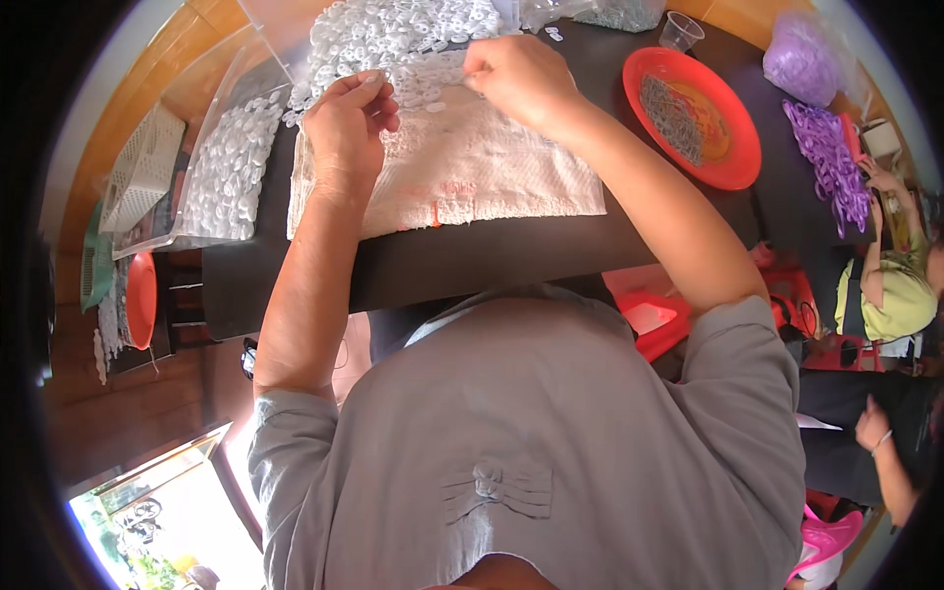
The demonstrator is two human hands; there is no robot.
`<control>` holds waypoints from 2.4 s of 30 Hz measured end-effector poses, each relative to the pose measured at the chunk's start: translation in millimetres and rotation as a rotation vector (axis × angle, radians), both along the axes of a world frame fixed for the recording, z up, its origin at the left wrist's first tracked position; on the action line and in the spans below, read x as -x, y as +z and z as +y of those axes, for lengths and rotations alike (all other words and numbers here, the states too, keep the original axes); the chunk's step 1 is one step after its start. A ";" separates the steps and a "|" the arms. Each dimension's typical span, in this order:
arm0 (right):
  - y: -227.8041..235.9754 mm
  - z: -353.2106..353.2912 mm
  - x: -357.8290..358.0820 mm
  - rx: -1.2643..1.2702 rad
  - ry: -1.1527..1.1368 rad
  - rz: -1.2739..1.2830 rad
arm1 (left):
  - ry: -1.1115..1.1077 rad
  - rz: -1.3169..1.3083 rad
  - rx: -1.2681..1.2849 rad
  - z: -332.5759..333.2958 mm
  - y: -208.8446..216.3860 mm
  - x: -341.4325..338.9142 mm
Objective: Sorting and inspecting small white plastic components on a towel-covered table in a manufacturing setting.
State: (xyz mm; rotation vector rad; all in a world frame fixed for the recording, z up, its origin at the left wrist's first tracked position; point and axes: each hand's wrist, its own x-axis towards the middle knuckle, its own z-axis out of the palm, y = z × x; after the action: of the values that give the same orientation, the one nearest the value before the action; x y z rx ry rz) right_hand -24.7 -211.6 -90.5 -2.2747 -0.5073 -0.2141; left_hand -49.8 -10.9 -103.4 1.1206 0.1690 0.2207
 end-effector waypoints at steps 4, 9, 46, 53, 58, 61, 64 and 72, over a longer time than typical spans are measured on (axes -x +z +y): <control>1.3 21.0 -2.1 0.322 0.032 -0.159 | -0.017 0.027 0.013 -1.7 3.6 2.4; -4.5 34.2 -13.4 0.401 0.150 -0.186 | -0.034 0.049 0.033 -1.8 2.7 2.7; -12.5 30.8 -31.8 0.554 0.249 -0.455 | -0.027 0.062 0.055 0.1 4.3 1.8; -16.6 31.2 -32.1 0.543 0.216 -0.507 | -0.021 0.065 0.057 1.5 1.9 0.8; -3.3 1.2 -24.8 0.359 0.365 -0.449 | -0.025 0.079 0.055 -0.2 6.7 2.9; -6.7 -13.9 -24.0 0.419 0.454 -0.520 | -0.042 0.095 0.051 -2.5 5.2 3.1; -8.9 -21.0 -21.6 0.412 0.394 -0.554 | -0.055 0.104 0.049 -2.9 4.1 4.1; -8.0 -24.7 -5.3 0.576 -0.001 -0.385 | -0.070 0.115 0.037 -4.4 1.4 3.9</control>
State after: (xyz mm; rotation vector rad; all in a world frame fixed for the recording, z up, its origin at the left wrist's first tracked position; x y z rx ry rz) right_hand -19.4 -236.3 -98.5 -2.8054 -0.8535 -0.5756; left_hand -53.7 -15.3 -101.9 1.1007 0.2345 0.0904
